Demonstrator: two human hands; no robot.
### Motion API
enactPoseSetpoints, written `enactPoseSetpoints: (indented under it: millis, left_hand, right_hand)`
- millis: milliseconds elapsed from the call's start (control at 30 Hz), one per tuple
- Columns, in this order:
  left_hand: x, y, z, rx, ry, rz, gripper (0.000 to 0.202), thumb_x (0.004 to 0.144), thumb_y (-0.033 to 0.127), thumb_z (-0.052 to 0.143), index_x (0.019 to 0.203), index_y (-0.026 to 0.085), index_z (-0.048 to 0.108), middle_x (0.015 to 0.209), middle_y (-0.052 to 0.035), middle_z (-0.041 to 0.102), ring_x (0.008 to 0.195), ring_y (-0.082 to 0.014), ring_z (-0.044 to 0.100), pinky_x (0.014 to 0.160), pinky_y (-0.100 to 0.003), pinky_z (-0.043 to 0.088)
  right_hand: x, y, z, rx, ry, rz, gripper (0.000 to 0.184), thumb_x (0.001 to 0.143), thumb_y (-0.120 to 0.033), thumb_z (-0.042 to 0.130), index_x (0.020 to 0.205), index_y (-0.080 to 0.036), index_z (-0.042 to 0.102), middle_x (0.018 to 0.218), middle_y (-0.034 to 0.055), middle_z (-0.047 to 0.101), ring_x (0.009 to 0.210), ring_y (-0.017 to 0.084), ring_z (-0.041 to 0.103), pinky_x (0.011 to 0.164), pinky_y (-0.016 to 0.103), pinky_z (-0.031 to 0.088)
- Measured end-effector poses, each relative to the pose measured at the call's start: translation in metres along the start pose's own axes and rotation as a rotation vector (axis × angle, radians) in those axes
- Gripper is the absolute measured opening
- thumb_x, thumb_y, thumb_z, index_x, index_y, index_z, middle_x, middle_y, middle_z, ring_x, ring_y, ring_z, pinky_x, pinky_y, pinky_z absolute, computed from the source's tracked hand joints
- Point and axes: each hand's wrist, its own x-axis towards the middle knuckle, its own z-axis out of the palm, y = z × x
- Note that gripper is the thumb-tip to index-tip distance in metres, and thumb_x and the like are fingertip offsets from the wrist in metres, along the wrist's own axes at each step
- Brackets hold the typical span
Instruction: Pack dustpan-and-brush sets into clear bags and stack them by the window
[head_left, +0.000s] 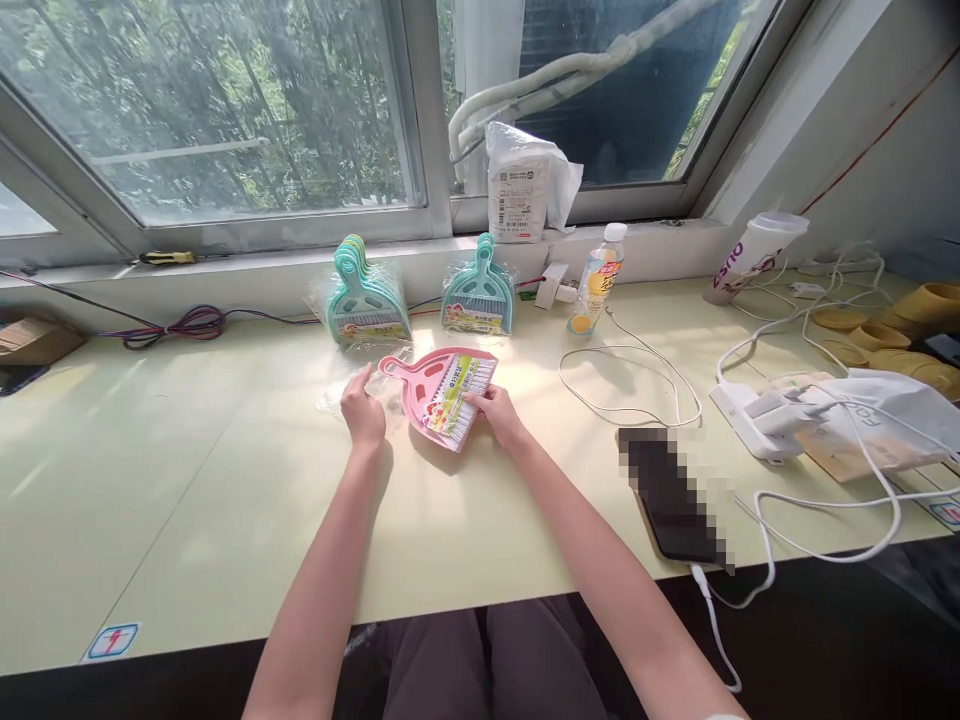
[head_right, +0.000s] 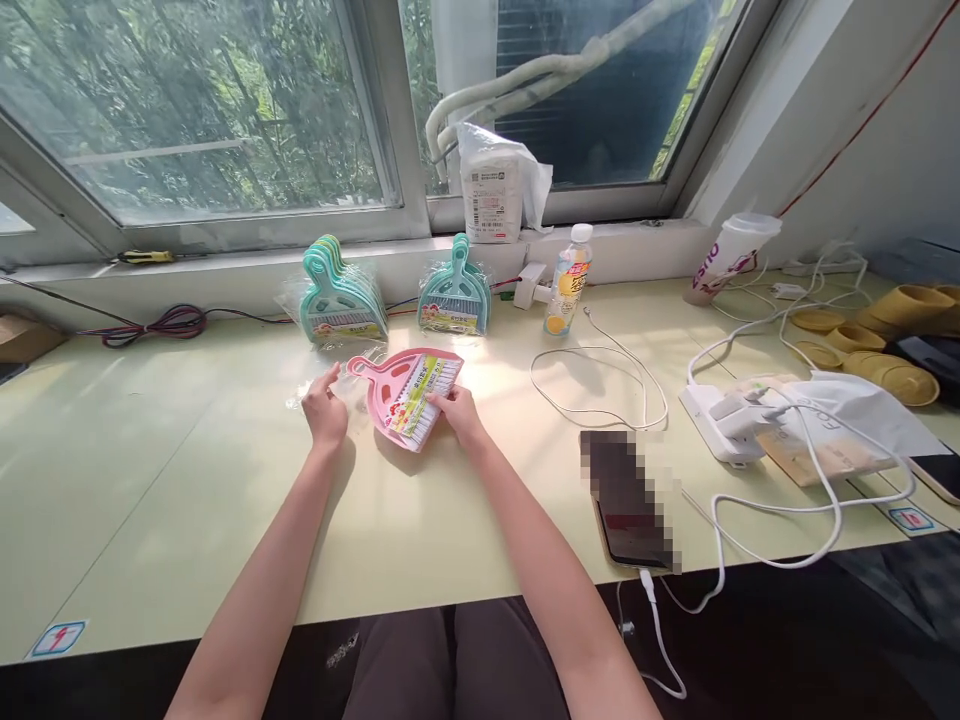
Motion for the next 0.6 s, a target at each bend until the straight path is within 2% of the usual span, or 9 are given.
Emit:
enactPoseSetpoints:
  millis: [133,300,367,433,533,600]
  left_hand:
    - [0.000,0.001,-0.001,0.165,0.104,0.066,0.060,0.077,-0.002,0.035,0.123,0.019,0.067,0.119,-0.0106,0.068,0.117,-0.0236,0.060,0.108,-0.044,0.042]
    - [0.002,-0.001,-0.004,0.244,0.184,0.093,0.059,0.083,-0.001,0.030,0.128,0.016,0.063,0.119,-0.0141,0.067,0.116,-0.0241,0.060,0.107,-0.045,0.042]
    - [0.002,-0.002,-0.004,0.248,0.184,0.104,0.058,0.085,0.000,0.029,0.129,0.015,0.062,0.118,-0.0148,0.067,0.116,-0.0253,0.060,0.106,-0.047,0.043]
    - [0.001,-0.003,-0.002,0.243,0.139,0.149,0.056,0.086,0.002,0.030,0.129,0.015,0.063,0.119,-0.0154,0.067,0.117,-0.0260,0.060,0.105,-0.047,0.044]
    - [-0.003,-0.003,0.003,0.211,-0.001,0.272,0.053,0.088,0.004,0.033,0.129,0.017,0.062,0.124,-0.0138,0.066,0.121,-0.0252,0.058,0.106,-0.046,0.044]
    - [-0.006,-0.002,0.007,0.195,-0.097,0.341,0.049,0.089,0.007,0.036,0.129,0.017,0.062,0.125,-0.0128,0.065,0.122,-0.0255,0.058,0.107,-0.047,0.044]
  right_hand:
    - [-0.001,-0.003,-0.001,-0.010,-0.022,0.013,0.026,0.064,-0.025,0.078,0.088,-0.016,0.071,0.096,0.0079,0.077,0.085,0.023,0.073,0.074,0.034,0.060]
    - [0.003,-0.006,-0.010,0.028,0.108,-0.029,0.024,0.067,-0.022,0.074,0.089,-0.015,0.071,0.098,0.0083,0.077,0.087,0.023,0.073,0.072,0.032,0.059]
    - [0.002,-0.008,-0.013,0.033,0.113,-0.044,0.023,0.067,-0.022,0.074,0.089,-0.016,0.071,0.099,0.0085,0.077,0.088,0.023,0.073,0.072,0.032,0.059]
    - [0.000,-0.010,-0.011,0.027,0.051,-0.033,0.024,0.067,-0.024,0.076,0.090,-0.016,0.071,0.099,0.0089,0.077,0.088,0.024,0.073,0.073,0.033,0.060]
    - [-0.005,-0.011,-0.005,0.003,-0.057,-0.002,0.028,0.065,-0.027,0.078,0.090,-0.016,0.072,0.098,0.0097,0.077,0.086,0.024,0.073,0.073,0.035,0.060]
    - [-0.006,-0.009,0.000,-0.008,-0.067,-0.003,0.029,0.064,-0.027,0.080,0.089,-0.015,0.073,0.097,0.0099,0.076,0.085,0.025,0.073,0.072,0.036,0.060]
